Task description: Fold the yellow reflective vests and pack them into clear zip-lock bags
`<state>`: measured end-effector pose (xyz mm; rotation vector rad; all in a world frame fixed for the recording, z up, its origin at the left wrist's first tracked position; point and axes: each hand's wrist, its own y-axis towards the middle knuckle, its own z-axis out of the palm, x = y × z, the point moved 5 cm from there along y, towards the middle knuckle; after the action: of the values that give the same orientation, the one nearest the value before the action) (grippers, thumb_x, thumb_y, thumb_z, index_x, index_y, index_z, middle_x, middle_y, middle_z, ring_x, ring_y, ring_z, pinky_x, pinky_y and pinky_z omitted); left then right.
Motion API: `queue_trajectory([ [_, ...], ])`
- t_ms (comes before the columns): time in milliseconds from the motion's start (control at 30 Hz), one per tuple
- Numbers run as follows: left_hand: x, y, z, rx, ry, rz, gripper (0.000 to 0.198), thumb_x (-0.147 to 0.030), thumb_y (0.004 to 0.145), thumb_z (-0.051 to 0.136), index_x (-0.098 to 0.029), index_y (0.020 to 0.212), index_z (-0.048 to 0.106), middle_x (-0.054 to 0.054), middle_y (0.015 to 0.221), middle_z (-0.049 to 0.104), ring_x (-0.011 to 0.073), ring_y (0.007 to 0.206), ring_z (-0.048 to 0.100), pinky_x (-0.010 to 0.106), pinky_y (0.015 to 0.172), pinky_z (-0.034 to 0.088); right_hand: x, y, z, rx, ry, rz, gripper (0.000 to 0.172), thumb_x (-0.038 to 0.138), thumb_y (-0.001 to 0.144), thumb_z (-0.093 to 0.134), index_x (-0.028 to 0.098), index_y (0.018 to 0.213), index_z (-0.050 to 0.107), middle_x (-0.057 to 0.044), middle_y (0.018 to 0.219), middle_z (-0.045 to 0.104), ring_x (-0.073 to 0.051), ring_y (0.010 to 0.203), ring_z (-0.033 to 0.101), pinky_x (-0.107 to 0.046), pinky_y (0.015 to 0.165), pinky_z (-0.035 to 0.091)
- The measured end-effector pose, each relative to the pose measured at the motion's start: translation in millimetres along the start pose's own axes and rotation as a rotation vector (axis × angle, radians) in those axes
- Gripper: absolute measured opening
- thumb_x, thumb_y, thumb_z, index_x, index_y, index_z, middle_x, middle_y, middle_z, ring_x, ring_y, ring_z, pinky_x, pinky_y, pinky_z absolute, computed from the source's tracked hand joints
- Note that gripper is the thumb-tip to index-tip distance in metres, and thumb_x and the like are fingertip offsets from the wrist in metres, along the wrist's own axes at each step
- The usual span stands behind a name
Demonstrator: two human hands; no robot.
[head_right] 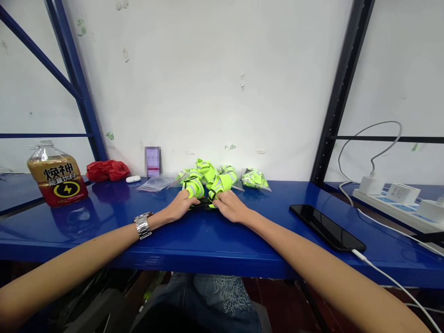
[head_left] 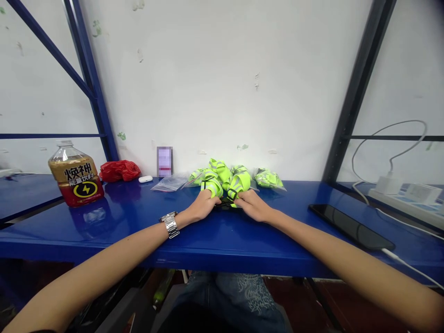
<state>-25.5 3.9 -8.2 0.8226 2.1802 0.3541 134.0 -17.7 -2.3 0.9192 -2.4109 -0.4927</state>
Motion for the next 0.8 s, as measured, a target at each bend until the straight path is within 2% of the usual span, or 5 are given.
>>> queue_trajectory([
  [133,-13,-8,5.3,0.1,0.156,-0.009,0.035,-0.04,0.091,0.038,-0.019,0.064,0.046,-0.002,0.059,0.044,0.0149,0.059,0.04,0.031,0.061,0.034,3,-2,2,0.015,-0.013,-0.025,0.03,0.025,0.089,0.039,0.02,0.06,0.034,0.002,0.058,0.04,-0.012,0.056,0.038,-0.028,0.057,0.026],
  [267,-26,-15,10.2,0.174,0.248,0.096,0.045,-0.048,0.098,0.024,-0.02,0.074,0.048,0.0,0.067,0.049,0.0165,0.064,0.044,0.032,0.068,0.035,7,-4,3,0.077,-0.093,-0.038,0.026,0.026,0.085,0.045,0.02,0.061,0.038,0.0,0.061,0.047,-0.013,0.059,0.042,-0.028,0.059,0.029],
  [400,-30,-15,16.3,0.215,0.288,0.11,0.053,-0.056,0.098,0.017,-0.02,0.075,0.048,0.002,0.069,0.051,0.0172,0.062,0.044,0.032,0.068,0.036,17,-7,4,0.11,-0.279,-0.143,0.017,0.029,0.074,0.053,0.019,0.062,0.045,-0.002,0.062,0.051,-0.015,0.059,0.042,-0.029,0.06,0.031],
  [567,-27,-12,25.7,0.261,0.435,0.065,0.06,-0.068,0.092,0.02,-0.021,0.062,0.041,0.001,0.06,0.045,0.0171,0.058,0.041,0.032,0.065,0.034,28,-10,7,0.127,-0.481,-0.352,0.029,0.03,0.073,0.052,0.021,0.048,0.04,0.0,0.048,0.044,-0.013,0.053,0.035,-0.035,0.079,0.035],
  [800,-23,-7,27.6,0.244,0.415,0.037,0.059,-0.066,0.093,0.023,-0.02,0.062,0.044,0.0,0.056,0.044,0.0166,0.055,0.04,0.031,0.064,0.033,31,-8,4,0.156,-0.425,-0.432,0.03,0.033,0.073,0.057,0.02,0.049,0.047,0.001,0.049,0.045,-0.014,0.056,0.039,-0.037,0.084,0.035],
])
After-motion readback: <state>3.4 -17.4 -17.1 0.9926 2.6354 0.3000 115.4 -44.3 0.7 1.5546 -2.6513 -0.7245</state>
